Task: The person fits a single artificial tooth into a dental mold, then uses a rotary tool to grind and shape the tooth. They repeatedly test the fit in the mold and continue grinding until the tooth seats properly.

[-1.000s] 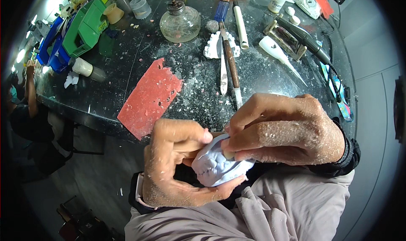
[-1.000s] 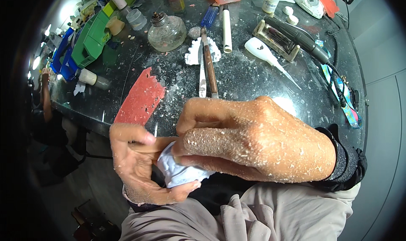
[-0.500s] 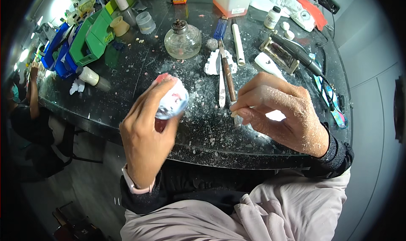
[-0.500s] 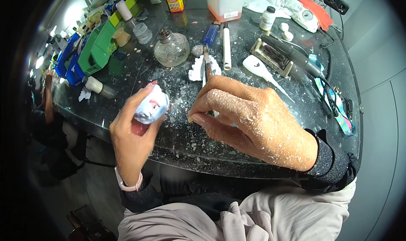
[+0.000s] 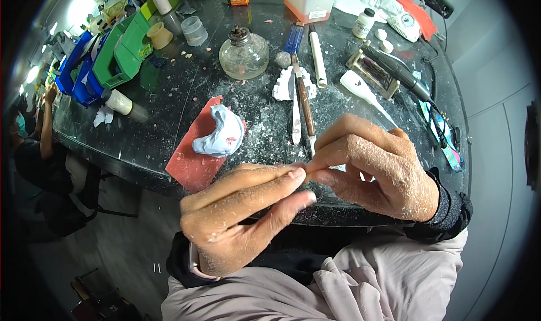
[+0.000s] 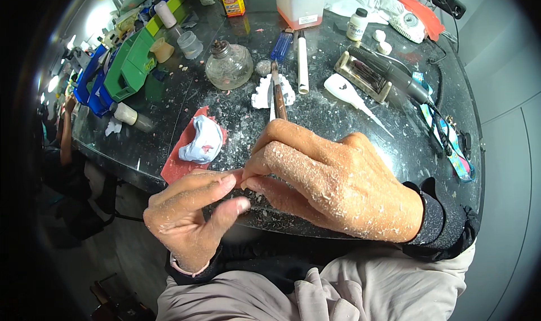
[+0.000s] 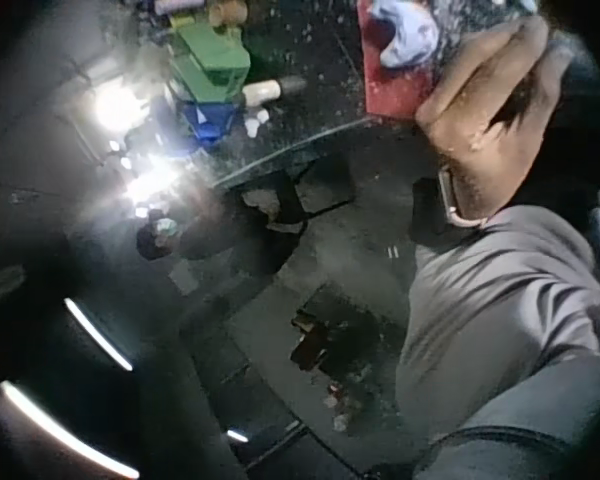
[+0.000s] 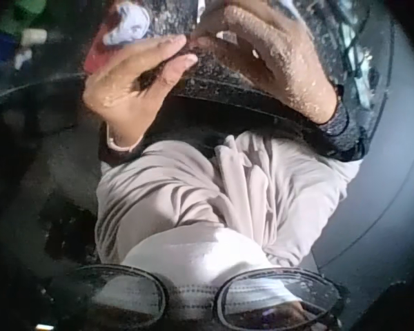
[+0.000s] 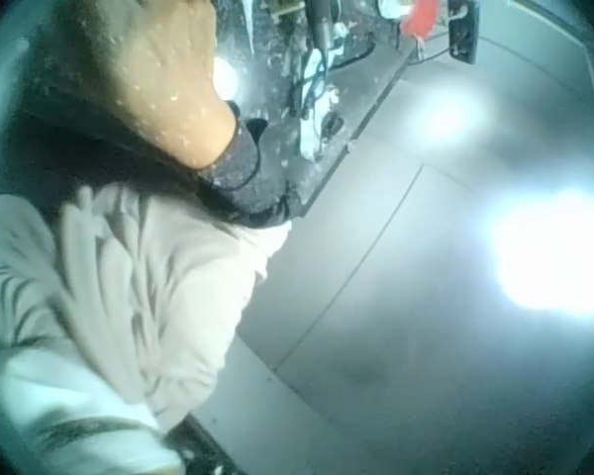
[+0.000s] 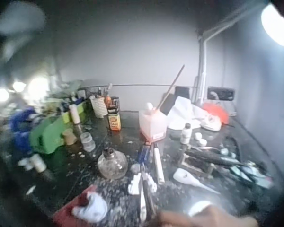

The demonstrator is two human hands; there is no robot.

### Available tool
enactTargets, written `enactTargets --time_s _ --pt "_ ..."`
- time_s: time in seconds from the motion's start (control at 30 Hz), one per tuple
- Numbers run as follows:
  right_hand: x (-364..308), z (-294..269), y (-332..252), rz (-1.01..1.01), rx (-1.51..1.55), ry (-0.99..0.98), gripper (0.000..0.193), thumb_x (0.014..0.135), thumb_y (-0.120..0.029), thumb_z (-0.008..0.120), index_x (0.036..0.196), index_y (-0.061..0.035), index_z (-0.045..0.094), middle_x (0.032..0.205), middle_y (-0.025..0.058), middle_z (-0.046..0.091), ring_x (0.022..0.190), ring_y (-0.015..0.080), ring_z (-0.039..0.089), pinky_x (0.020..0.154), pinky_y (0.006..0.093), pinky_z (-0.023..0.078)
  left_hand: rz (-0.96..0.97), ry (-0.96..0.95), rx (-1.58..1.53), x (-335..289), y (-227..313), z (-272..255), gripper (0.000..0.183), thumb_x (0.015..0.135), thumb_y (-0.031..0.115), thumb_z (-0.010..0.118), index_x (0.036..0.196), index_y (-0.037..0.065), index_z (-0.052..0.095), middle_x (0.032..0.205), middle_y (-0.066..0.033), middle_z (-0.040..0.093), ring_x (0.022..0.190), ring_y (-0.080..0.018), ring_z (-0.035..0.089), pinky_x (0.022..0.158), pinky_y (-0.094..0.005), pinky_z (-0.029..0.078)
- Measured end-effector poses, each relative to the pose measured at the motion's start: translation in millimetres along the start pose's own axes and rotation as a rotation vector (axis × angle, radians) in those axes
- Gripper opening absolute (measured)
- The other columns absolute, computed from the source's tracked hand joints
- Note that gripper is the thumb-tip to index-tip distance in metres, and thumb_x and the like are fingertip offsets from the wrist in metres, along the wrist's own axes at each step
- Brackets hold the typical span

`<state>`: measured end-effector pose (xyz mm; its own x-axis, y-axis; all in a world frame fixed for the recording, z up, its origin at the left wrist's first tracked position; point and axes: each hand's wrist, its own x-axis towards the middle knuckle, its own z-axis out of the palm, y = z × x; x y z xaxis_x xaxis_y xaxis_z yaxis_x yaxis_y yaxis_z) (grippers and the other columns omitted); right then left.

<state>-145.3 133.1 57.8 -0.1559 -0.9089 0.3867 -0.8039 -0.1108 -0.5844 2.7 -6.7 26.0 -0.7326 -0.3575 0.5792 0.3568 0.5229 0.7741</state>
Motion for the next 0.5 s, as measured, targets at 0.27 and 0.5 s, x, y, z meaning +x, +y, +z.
enactTargets --time_s 0.27,0.5 --pt "0.5 -2.7 -0.9 0.135 0.171 -0.023 0.014 0.086 -0.011 0.068 0.093 -0.0009 0.062 0.088 0.0074 0.059 0.059 0.0082 0.055 0.046 0.0228 0.043 -0.091 0.091 -0.056 -4.4 -4.0 15.4 0.029 0.066 -0.011 0.077 0.093 -0.003 0.071 0.086 -0.0149 0.07 0.074 -0.0168 0.069 0.06 -0.0236 0.055" --pt "-3.2 2.4 0.5 0.348 0.512 0.041 0.013 0.089 -0.011 0.065 0.093 0.0002 0.061 0.088 0.0084 0.059 0.08 0.0123 0.059 0.058 0.0232 0.046 -0.086 0.291 -0.298 -5.9 -14.3 33.5 0.039 0.068 -0.015 0.073 0.104 -0.005 0.063 0.088 -0.0164 0.069 0.08 -0.0174 0.069 0.068 -0.0244 0.058"
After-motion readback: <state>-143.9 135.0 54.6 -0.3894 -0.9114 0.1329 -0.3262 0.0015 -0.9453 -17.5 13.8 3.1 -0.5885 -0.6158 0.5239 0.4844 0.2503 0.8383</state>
